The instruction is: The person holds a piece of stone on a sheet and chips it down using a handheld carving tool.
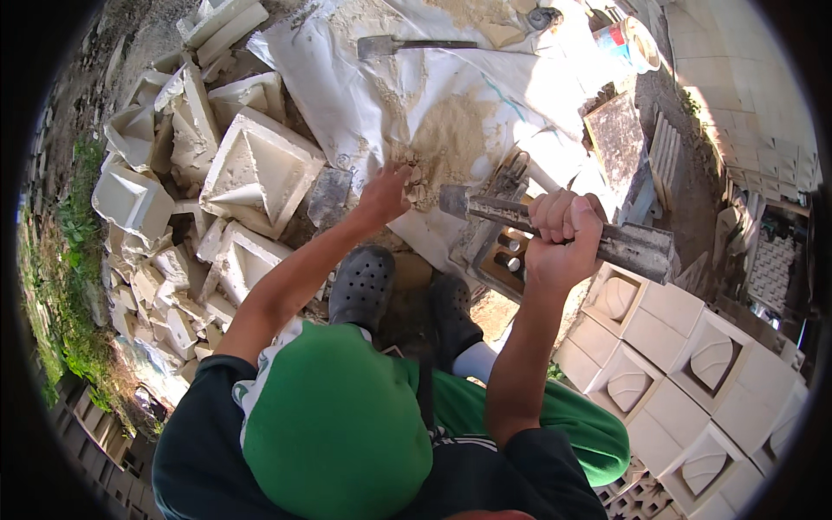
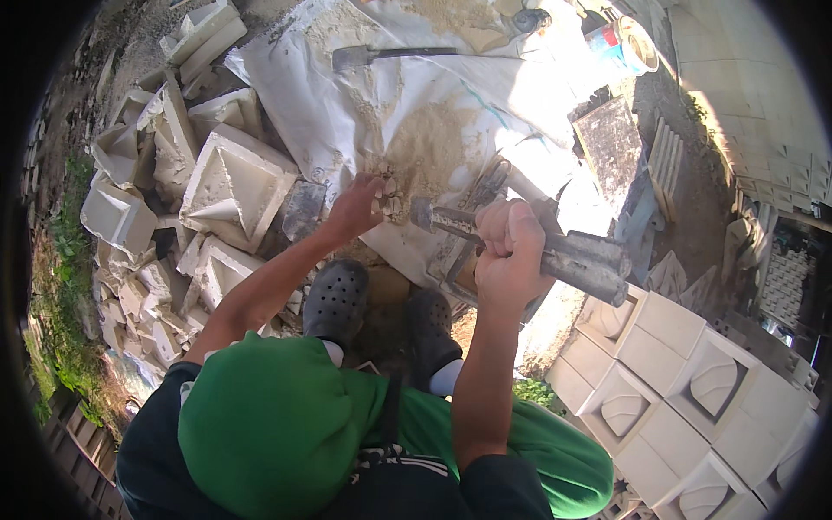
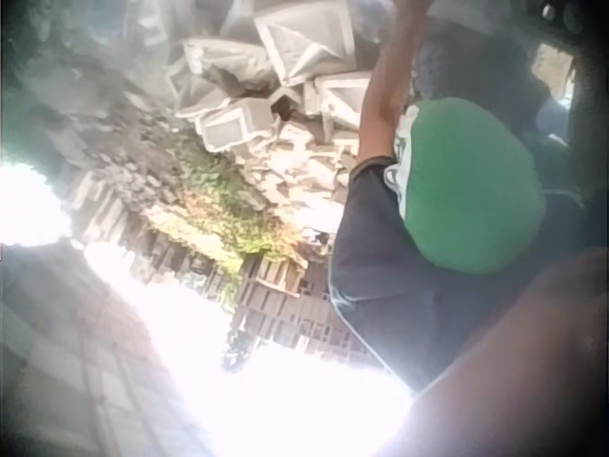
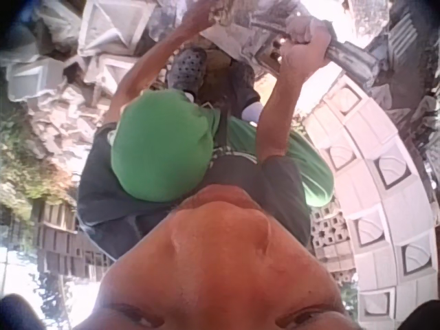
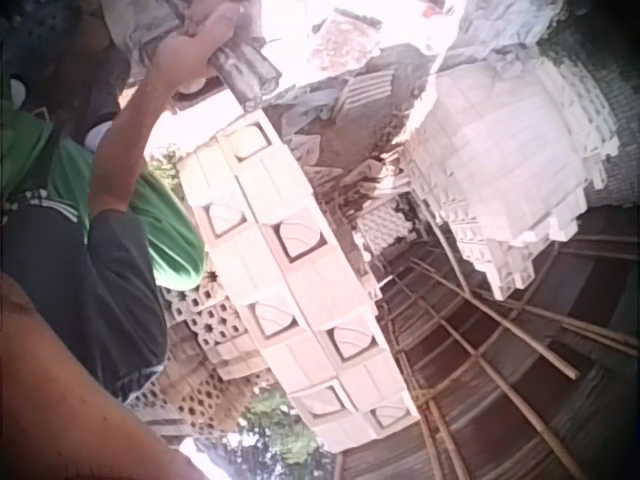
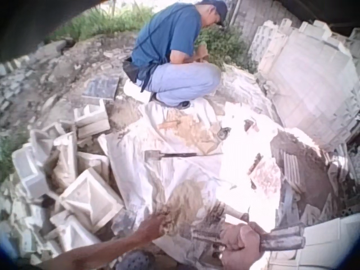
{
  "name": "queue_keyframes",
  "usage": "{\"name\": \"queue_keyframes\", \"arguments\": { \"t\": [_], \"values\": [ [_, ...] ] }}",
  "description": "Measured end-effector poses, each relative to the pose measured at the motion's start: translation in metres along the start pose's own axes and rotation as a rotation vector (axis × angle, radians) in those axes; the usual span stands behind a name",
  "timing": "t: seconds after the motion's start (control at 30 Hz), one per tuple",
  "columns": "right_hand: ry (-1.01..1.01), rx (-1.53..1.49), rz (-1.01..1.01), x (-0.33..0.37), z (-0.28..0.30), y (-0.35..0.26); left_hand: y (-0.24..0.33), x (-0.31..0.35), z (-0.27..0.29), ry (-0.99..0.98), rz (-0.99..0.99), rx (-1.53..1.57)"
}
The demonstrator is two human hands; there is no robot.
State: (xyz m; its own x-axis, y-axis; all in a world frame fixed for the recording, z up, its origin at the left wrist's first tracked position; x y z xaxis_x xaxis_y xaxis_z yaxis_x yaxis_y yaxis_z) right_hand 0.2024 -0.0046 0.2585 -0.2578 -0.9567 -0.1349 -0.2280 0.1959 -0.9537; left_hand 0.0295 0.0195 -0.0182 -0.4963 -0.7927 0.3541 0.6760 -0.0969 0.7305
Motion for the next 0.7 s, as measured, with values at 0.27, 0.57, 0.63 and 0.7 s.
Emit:
{"name": "queue_keyframes", "arguments": {
  "t": [0.27,0.57,0.63,0.7],
  "values": [
    [0.086,-0.121,-0.081,0.010,0.007,0.083,0.006,0.021,0.009,0.185,-0.018,0.010],
    [-0.017,0.056,0.103,0.014,-0.027,-0.016,-0.004,0.038,0.015,0.317,0.053,0.151],
    [-0.004,0.087,0.092,0.021,-0.029,0.000,-0.010,0.041,0.014,0.362,0.041,0.185],
    [0.061,0.186,-0.003,0.031,-0.015,0.046,-0.003,0.040,0.012,0.355,0.069,0.120]
  ]
}}
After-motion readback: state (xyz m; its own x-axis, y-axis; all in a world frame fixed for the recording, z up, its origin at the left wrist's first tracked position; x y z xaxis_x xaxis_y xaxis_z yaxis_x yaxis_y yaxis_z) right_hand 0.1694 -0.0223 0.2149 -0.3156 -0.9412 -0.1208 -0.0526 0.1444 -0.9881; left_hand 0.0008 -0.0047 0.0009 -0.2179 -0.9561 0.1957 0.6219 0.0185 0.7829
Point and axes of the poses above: each hand's wrist, its own x-axis away from the middle knuckle, its own z-axis out of the back of the hand, y = z × x, the point moved 6 cm from there along -x, towards the middle knuckle, and after that the axes turned 7 degrees about -y, right-handed, at the moved point
